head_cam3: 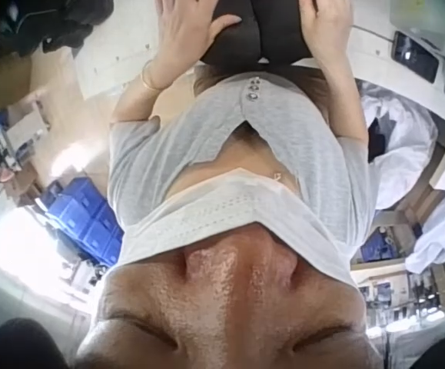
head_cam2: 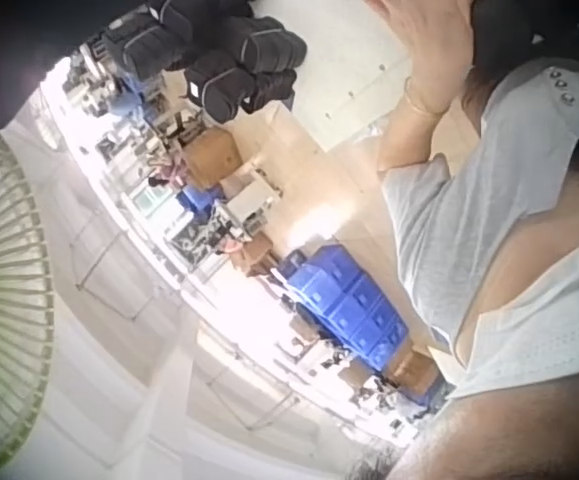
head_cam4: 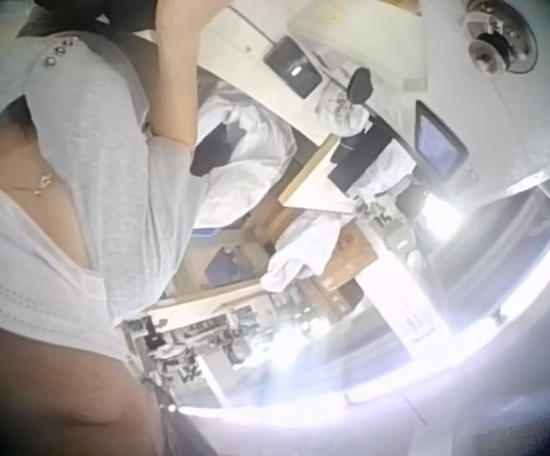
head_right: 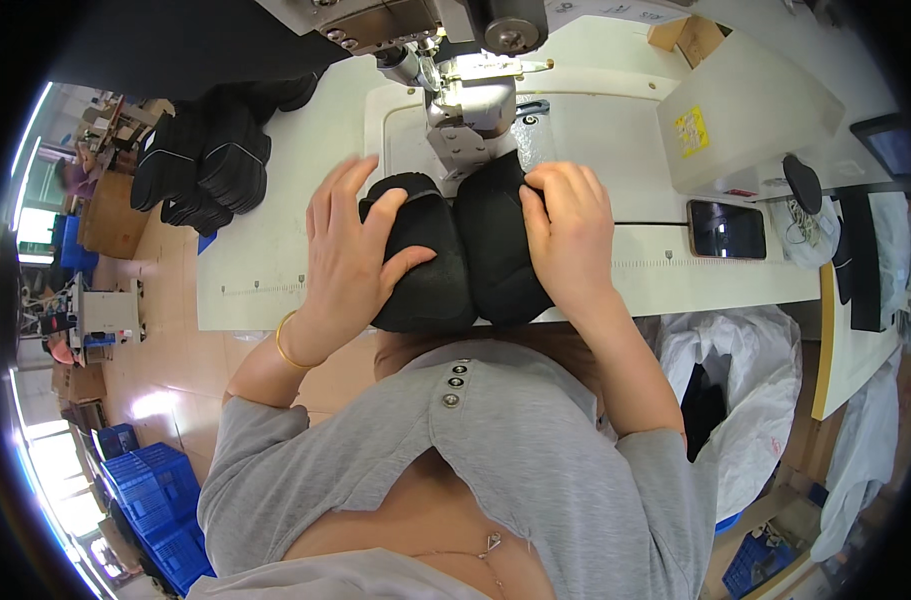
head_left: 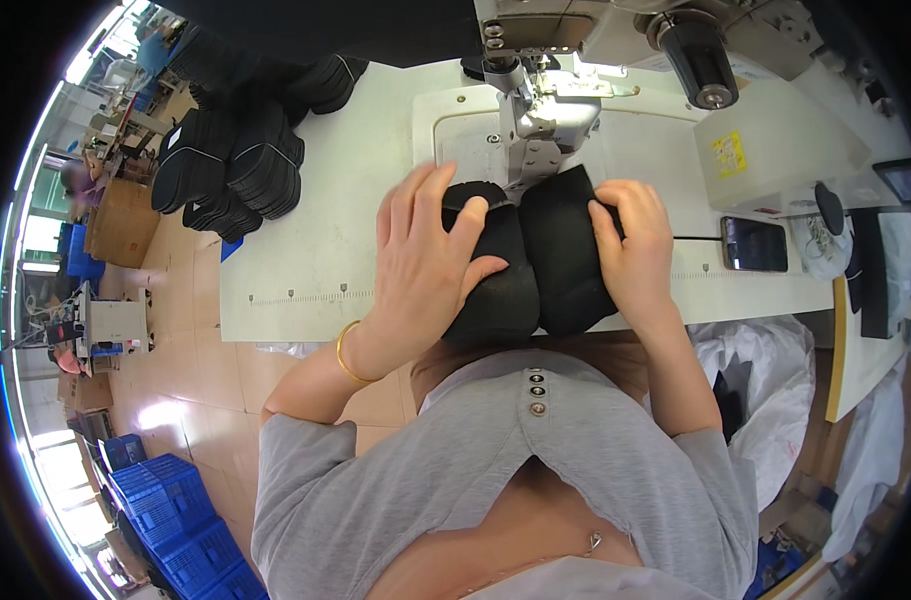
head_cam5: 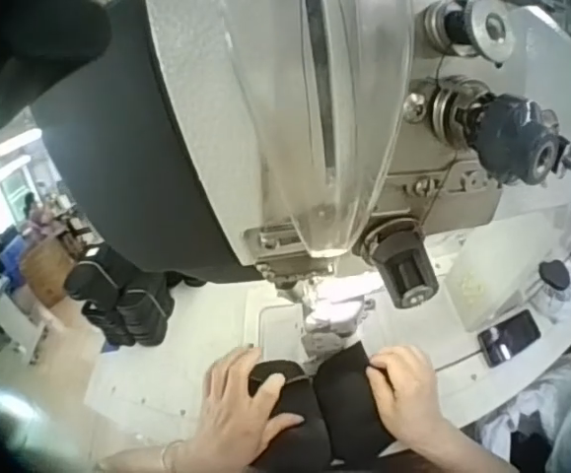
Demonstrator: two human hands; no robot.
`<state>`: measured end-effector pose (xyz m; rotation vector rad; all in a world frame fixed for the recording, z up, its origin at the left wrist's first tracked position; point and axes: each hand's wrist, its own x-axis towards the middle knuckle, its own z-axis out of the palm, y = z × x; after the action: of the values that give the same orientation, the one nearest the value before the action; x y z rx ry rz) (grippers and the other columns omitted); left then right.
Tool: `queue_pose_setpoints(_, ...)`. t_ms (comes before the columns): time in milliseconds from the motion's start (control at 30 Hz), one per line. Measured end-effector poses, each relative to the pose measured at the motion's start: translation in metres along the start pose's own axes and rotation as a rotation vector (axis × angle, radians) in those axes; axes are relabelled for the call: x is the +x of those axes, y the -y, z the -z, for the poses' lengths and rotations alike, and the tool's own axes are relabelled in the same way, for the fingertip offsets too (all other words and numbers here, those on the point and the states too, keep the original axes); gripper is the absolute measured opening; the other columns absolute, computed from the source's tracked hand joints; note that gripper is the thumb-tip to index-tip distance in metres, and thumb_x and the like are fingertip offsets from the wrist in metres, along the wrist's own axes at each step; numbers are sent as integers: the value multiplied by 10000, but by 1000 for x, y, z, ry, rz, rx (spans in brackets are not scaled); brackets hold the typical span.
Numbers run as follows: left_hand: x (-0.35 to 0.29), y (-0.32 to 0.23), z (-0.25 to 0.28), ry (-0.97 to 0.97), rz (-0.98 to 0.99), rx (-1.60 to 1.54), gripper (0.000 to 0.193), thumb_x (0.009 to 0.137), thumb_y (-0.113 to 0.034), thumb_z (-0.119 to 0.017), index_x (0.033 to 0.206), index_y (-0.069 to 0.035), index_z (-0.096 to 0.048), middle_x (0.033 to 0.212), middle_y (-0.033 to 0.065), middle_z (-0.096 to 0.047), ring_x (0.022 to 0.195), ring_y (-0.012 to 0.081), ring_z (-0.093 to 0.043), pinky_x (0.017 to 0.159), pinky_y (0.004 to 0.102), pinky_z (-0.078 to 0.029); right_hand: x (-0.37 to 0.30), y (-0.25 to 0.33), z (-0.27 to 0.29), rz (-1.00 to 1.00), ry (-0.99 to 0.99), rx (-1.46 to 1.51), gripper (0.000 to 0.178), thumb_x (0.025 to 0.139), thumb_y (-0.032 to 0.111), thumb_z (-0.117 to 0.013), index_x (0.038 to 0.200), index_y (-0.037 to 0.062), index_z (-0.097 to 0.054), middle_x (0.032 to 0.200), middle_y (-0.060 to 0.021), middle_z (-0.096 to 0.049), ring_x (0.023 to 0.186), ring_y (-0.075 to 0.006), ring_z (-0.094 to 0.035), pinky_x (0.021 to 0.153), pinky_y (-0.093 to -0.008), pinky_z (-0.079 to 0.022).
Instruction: The operator is using a sewing machine to stitch together black fabric or leather components for shoes.
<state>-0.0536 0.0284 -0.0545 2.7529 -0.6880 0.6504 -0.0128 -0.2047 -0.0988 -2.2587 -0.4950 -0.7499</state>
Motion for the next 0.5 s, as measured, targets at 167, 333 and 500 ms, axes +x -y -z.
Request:
queue_pose_setpoints(167, 6, 12, 3, -98, 431, -980, 435, 780, -29, -751, 1176, -28, -569, 1020, 154, -664, 861, 290, -682, 718, 380, -565, -2, 15, 12, 30, -285, 135, 166, 896, -2, -654, 1061, -9, -634, 974, -126, -684, 826, -265, -677, 737, -324, -535)
queue_pose_setpoints(333, 14, 21, 24, 43, 952, -2013, 268, 861, -5, -690, 1124, 39, -658, 1021, 132, -718, 923, 198, -703, 826, 303, -580, 9, 36, 21, 38, -229, 421, 156, 903, -75, -595, 1038, -23, -653, 967, -139, -670, 829, -216, -651, 745, -279, -508)
queue_pose_setpoints(500, 13, 0, 9, -97, 737, -1831, 234, 884, 9, -682, 1118, 22, -677, 1055, 96, -712, 948, 164, -680, 855, 295, -553, 17, 57, 6, -300, 189, 1056, 145, 926, -36, -555, 1044, -8, -634, 915, -76, -648, 781, -110, -589, 712, -237, -467)
